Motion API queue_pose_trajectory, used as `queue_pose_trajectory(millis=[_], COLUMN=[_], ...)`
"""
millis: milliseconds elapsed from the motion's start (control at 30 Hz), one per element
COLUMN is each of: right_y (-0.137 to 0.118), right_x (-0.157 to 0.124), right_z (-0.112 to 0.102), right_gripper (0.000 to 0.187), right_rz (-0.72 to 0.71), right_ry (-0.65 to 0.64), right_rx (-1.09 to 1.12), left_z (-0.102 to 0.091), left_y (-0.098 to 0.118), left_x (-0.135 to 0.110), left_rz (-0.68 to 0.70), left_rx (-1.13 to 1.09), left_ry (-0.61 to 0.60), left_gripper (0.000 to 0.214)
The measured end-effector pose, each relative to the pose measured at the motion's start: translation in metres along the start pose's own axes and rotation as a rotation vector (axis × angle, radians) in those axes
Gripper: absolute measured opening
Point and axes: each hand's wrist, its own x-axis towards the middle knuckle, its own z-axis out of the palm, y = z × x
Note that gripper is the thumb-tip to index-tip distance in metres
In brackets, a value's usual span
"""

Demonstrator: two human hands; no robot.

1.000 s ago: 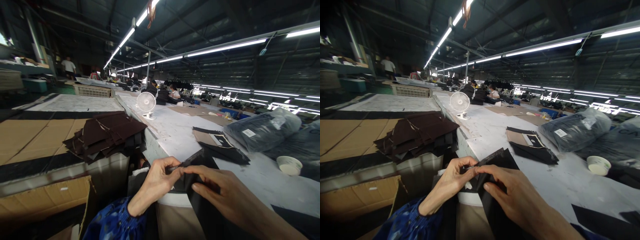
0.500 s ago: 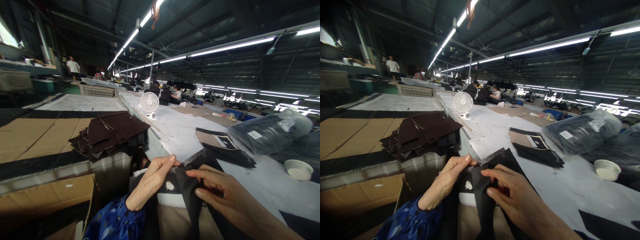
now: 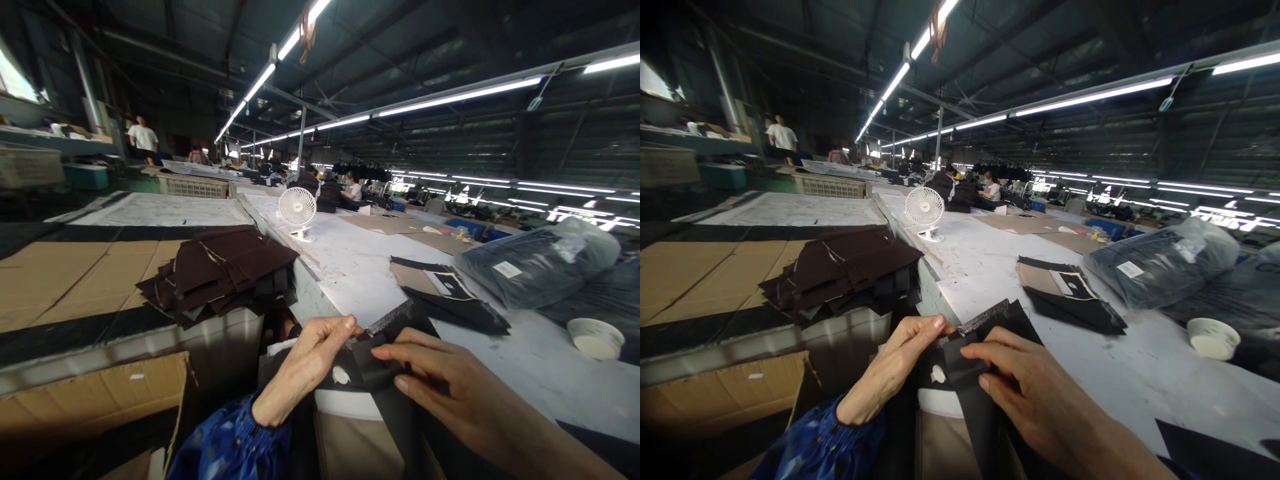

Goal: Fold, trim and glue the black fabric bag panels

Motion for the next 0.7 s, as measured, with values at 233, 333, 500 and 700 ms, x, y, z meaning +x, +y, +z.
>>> queue_pose_trajectory(millis=[233,333,500,700], right_y=[0.002,0.002,0.003,0.005], right_x=[-0.002,-0.001,-0.001,-0.001], right_z=[-0.001,-0.002,-0.002,-0.001], right_gripper=[0.035,0.035,0.035,0.035], right_rz=[-0.025,-0.035,-0.052,-0.074], right_ry=[-0.004,-0.007,-0.015,0.012], right_rx=[-0.036,-0.058,-0.082,-0.082], left_z=[0.000,-0.001,0.000,0.004], left_y=[-0.002,-0.003,0.001,0.008], left_x=[0.001,0.002,0.001,-0.004], left_rz=[-0.006,0.006,-0.001,-0.001], left_rx=[0.012,0.019,0.031,0.028], left_ry=[-0.004,-0.032,-0.042,0.034], left_gripper=[0.053,0.052,0.053,0.053])
